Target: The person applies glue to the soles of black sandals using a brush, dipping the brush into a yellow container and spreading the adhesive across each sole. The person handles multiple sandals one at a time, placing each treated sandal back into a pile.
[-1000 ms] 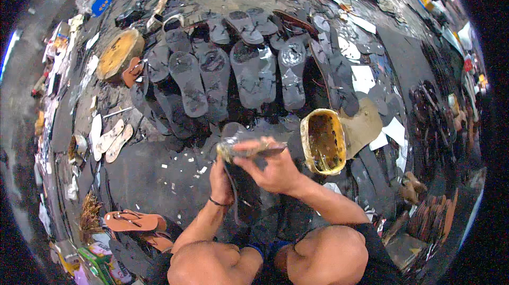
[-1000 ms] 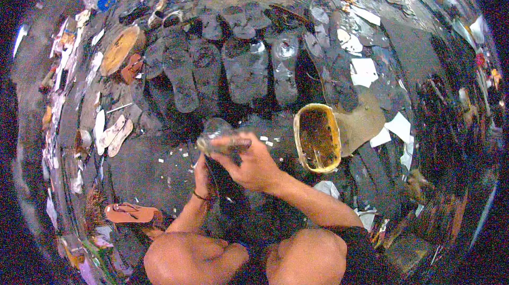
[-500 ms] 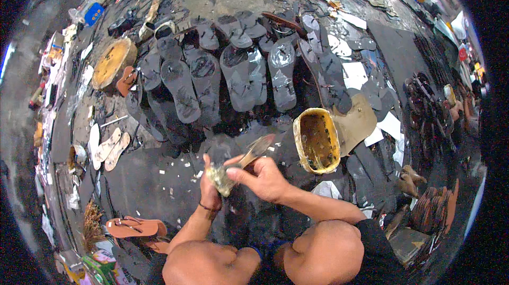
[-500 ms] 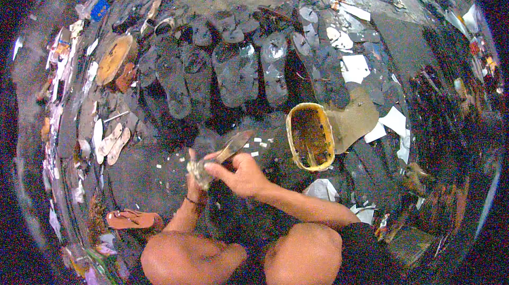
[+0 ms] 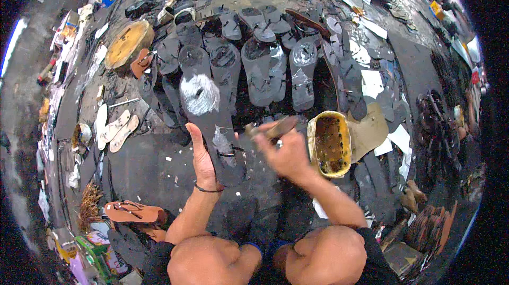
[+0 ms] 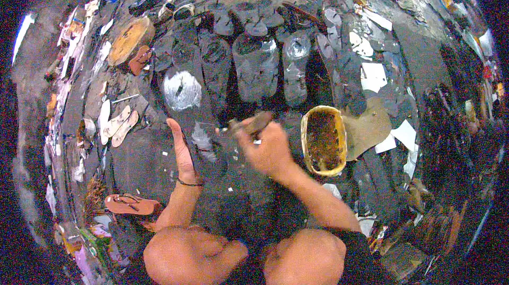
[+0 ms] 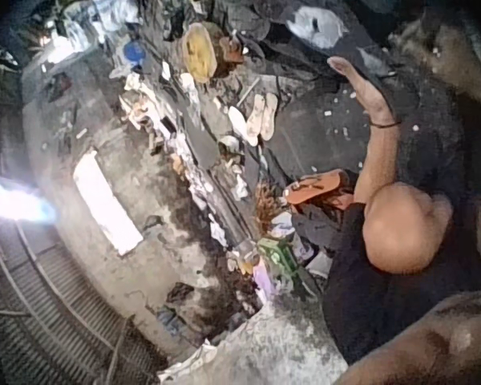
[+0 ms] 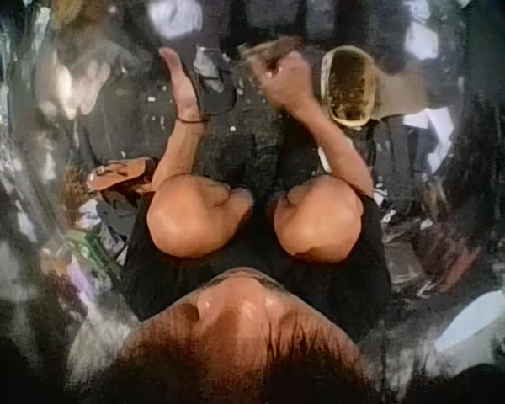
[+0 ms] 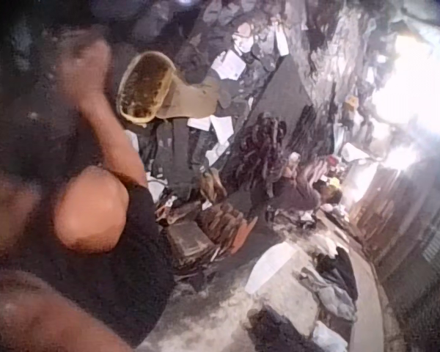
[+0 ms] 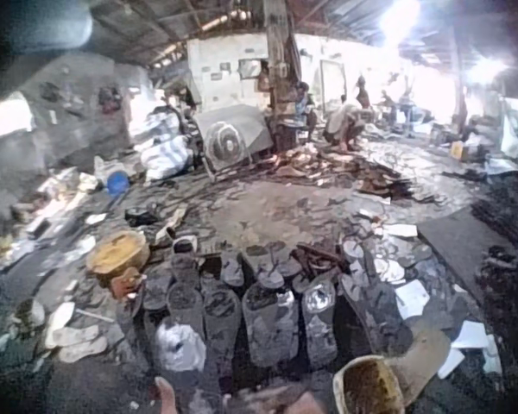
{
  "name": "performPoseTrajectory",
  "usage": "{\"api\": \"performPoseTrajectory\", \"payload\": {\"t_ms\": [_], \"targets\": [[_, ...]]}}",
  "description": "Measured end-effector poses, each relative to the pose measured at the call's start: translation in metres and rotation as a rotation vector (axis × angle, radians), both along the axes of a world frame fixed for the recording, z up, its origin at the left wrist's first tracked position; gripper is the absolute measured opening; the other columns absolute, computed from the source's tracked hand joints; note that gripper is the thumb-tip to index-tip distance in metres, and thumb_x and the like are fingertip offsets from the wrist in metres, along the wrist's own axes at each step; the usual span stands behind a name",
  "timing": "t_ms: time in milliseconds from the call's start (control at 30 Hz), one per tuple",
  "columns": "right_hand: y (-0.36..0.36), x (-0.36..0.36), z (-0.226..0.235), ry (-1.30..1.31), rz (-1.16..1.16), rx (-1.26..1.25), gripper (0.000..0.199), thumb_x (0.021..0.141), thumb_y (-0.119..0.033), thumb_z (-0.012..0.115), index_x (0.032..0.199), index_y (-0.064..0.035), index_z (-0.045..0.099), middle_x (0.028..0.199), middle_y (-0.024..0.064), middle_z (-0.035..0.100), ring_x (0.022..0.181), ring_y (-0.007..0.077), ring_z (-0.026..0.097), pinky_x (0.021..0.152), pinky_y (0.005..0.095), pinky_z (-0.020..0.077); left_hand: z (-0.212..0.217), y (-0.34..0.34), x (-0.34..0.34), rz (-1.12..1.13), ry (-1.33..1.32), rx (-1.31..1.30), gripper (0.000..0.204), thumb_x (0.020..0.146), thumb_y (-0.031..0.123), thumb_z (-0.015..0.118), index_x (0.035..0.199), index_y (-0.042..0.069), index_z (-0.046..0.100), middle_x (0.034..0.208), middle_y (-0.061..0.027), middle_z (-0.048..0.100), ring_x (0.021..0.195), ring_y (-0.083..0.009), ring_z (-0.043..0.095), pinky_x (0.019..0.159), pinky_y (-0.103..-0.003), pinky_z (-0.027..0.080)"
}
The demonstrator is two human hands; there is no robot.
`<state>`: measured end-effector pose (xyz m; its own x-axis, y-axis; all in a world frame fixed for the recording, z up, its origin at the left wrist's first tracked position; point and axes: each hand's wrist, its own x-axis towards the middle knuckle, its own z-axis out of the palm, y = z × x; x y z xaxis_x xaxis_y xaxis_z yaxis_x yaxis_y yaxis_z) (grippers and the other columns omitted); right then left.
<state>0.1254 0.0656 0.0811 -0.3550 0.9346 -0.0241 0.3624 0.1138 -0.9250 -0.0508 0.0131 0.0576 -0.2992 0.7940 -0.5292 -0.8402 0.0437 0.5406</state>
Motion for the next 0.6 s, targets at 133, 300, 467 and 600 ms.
{"api": "performPoseTrajectory", "payload": {"t_ms": [133, 300, 467, 600], "targets": [[-0.009, -0.005, 0.028, 0.251, 0.229, -0.081, 0.028, 0.087, -0.024, 0.076, 0.105, -0.0037, 0.071, 0.105, 0.0116, 0.073, 0.105, 0.0197, 0.066, 0.100, 0.0406, 0.0462, -0.008, 0.004, 0.014, -0.303, -0.235, -0.098, 0.076, 0.086, 0.077, 0.049, 0.107, 0.006, 0.064, 0.097, -0.0092, 0.069, 0.087, -0.0234, 0.069, 0.082, -0.040, 0.057], [0.007, -0.006, 0.028, 0.573, -0.136, -0.377, 0.020, 0.086, -0.021, 0.075, 0.101, -0.0071, 0.073, 0.100, 0.0101, 0.074, 0.100, 0.0265, 0.069, 0.095, 0.0403, 0.0480, -0.013, 0.008, 0.013, -0.229, -0.128, 0.107, 0.075, 0.084, 0.079, 0.050, 0.103, 0.007, 0.064, 0.090, -0.0068, 0.070, 0.077, -0.0199, 0.070, 0.069, -0.035, 0.060], [-0.007, -0.002, 0.003, 0.085, 0.175, 0.145, 0.021, 0.087, -0.025, 0.074, 0.099, -0.0077, 0.073, 0.099, 0.0111, 0.074, 0.094, 0.0263, 0.070, 0.085, 0.0386, 0.0530, -0.005, 0.006, -0.002, 0.035, -0.003, 0.030, 0.074, 0.084, 0.079, 0.051, 0.100, 0.008, 0.065, 0.089, -0.0049, 0.070, 0.073, -0.0203, 0.070, 0.064, -0.033, 0.060], [0.004, -0.002, -0.004, 0.174, 0.031, -0.027, 0.029, 0.087, -0.028, 0.074, 0.105, -0.0050, 0.072, 0.099, 0.0138, 0.073, 0.094, 0.0281, 0.070, 0.086, 0.0398, 0.0528, -0.017, 0.000, 0.002, -0.182, -0.040, 0.070, 0.072, 0.084, 0.077, 0.053, 0.104, 0.009, 0.065, 0.090, -0.0066, 0.070, 0.073, -0.0213, 0.068, 0.069, -0.034, 0.060]]}}
